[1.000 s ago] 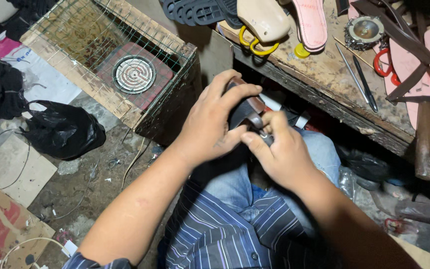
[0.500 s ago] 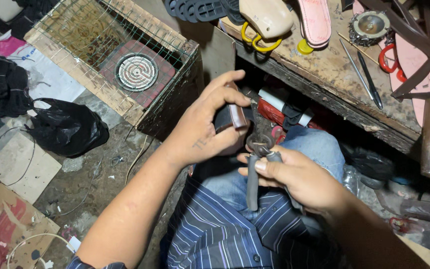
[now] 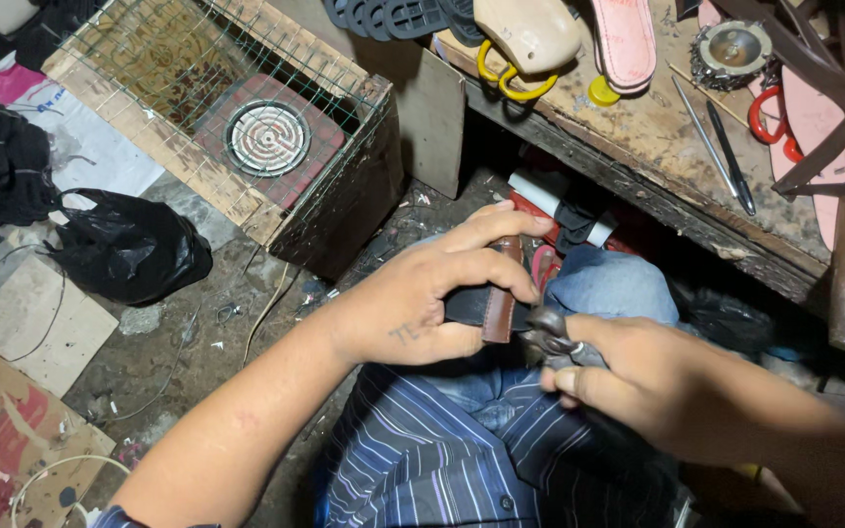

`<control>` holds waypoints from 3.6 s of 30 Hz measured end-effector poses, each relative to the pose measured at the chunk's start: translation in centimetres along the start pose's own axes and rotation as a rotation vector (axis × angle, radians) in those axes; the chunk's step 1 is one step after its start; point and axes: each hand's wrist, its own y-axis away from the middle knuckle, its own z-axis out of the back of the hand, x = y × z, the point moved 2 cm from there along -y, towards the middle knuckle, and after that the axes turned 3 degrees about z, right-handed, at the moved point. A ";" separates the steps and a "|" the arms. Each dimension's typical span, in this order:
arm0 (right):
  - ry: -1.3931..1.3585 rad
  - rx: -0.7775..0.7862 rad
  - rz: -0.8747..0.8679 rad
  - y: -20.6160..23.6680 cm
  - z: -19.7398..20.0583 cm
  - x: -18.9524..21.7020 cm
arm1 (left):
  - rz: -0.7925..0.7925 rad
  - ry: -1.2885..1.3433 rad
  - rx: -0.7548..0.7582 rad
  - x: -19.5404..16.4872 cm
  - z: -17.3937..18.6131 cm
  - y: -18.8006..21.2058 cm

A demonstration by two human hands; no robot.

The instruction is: The person sits on the floor with a shoe upper and last on their lap. They use pincers to pull and tuck the upper material over the insole board, then hammer the edges with a cobbler's hammer, repeatedly turning the shoe to work around the toe and sides.

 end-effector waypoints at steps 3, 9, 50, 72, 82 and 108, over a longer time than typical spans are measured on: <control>0.100 -0.005 -0.149 0.7 0.5 0.9 | 0.018 -0.004 0.010 -0.2 -0.1 -0.1; -0.682 0.027 -0.527 1.4 0.3 1.7 | -0.041 -0.144 0.025 -1.1 -0.7 -0.2; 0.719 -0.810 0.217 -3.6 -1.6 2.3 | 0.339 -0.847 -0.423 -1.0 -2.4 -2.9; 0.045 -0.521 0.130 -3.6 -1.6 2.9 | 0.102 -0.660 -0.360 -1.0 0.2 -1.4; 0.407 -0.727 0.402 -5.5 -4.1 -1.8 | 0.170 -0.555 -0.451 1.8 2.0 -1.1; 0.282 -1.039 0.527 -12.6 -0.1 -2.7 | 0.415 0.069 -0.496 10.2 -2.5 0.9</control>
